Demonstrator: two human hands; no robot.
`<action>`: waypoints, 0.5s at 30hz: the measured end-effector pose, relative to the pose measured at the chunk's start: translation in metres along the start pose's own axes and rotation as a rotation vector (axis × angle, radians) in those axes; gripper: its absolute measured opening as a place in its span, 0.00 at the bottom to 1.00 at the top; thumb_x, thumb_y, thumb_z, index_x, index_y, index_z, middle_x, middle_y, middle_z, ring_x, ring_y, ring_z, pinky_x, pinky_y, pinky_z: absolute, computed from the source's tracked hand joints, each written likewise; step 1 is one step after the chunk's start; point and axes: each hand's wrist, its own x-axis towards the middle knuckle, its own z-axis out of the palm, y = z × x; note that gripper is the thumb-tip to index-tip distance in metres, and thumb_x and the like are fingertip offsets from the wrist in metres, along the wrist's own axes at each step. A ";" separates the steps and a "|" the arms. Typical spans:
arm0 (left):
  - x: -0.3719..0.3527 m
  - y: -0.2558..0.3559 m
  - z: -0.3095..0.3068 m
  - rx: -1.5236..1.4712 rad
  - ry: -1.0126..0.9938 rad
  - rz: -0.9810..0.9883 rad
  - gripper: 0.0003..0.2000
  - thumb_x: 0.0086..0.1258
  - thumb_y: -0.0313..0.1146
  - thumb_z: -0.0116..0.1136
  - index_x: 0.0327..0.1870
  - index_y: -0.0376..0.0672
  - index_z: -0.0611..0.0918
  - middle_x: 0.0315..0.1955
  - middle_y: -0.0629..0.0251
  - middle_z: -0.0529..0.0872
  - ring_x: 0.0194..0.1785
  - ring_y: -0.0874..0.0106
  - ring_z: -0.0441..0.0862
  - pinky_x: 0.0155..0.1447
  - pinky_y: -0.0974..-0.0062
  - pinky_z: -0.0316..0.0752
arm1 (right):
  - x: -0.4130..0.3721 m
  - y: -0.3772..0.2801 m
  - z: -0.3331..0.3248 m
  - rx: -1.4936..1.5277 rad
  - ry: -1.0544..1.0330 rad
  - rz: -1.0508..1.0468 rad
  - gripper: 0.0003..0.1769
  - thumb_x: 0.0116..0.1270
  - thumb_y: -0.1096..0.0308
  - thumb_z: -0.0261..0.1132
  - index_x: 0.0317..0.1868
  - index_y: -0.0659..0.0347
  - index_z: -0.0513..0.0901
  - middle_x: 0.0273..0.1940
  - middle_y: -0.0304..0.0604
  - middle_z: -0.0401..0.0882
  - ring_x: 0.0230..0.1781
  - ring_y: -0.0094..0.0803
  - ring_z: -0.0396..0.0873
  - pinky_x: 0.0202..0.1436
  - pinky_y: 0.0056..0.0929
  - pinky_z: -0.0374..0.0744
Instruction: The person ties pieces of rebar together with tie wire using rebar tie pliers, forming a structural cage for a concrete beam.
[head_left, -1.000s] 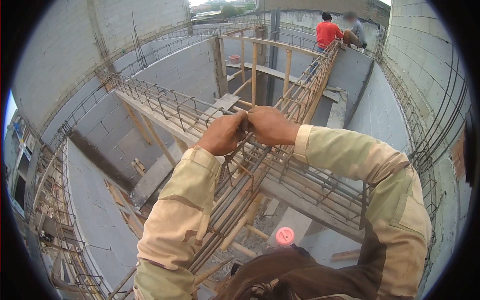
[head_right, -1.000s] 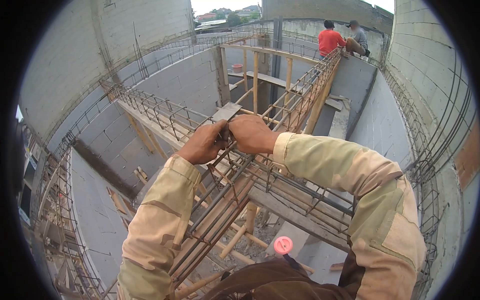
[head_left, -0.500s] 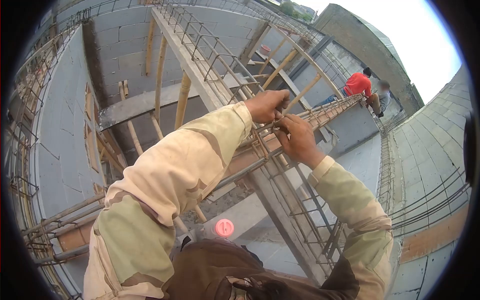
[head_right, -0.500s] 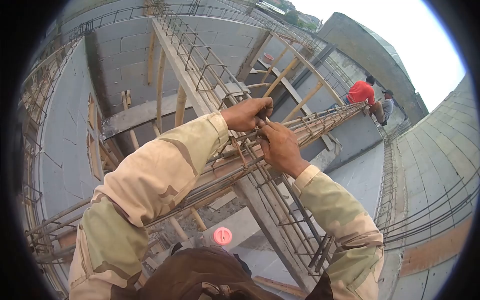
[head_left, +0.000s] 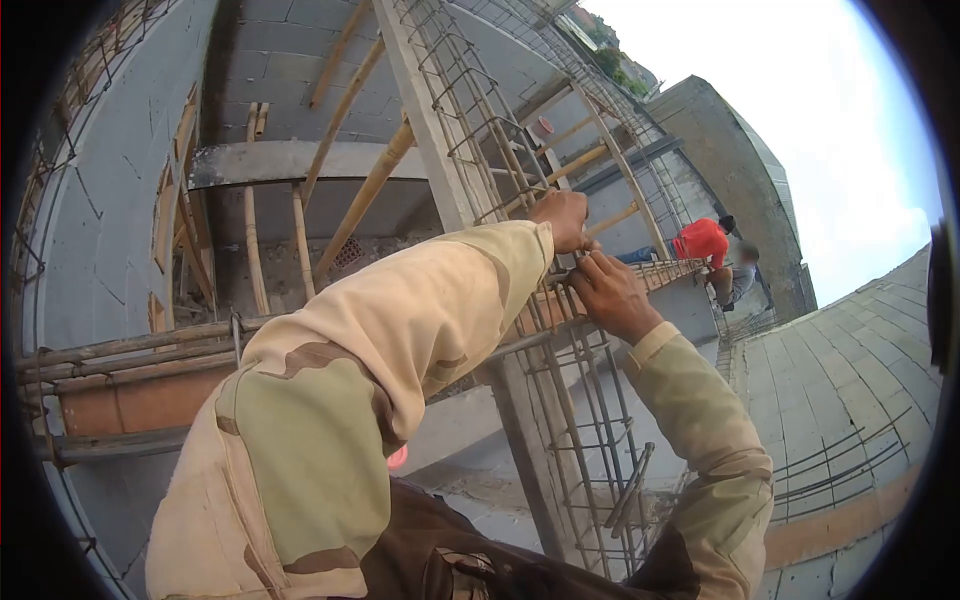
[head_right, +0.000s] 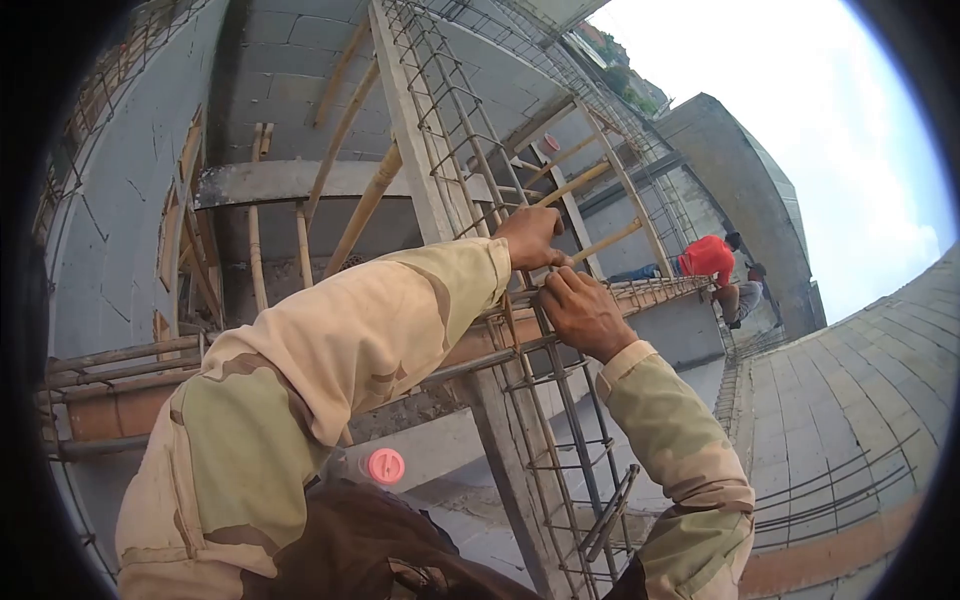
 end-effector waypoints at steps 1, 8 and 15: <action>0.007 0.001 -0.015 -0.113 -0.036 -0.076 0.29 0.58 0.46 0.81 0.55 0.36 0.85 0.52 0.48 0.89 0.59 0.51 0.86 0.64 0.58 0.79 | 0.001 -0.002 -0.002 0.030 -0.028 0.001 0.05 0.60 0.72 0.66 0.36 0.62 0.80 0.39 0.44 0.74 0.42 0.41 0.79 0.46 0.40 0.83; 0.008 -0.034 -0.056 0.000 0.234 -0.289 0.22 0.68 0.46 0.69 0.50 0.33 0.86 0.47 0.44 0.90 0.56 0.48 0.88 0.62 0.55 0.81 | 0.006 -0.009 0.009 0.359 -0.143 0.552 0.10 0.65 0.70 0.63 0.31 0.70 0.81 0.29 0.59 0.82 0.31 0.55 0.85 0.41 0.52 0.81; 0.003 -0.020 -0.054 -0.055 0.153 -0.310 0.22 0.69 0.45 0.68 0.52 0.33 0.85 0.49 0.42 0.90 0.57 0.48 0.87 0.62 0.54 0.81 | 0.026 -0.003 0.022 1.155 -0.136 1.601 0.19 0.70 0.64 0.61 0.25 0.71 0.81 0.21 0.50 0.80 0.18 0.35 0.79 0.24 0.42 0.76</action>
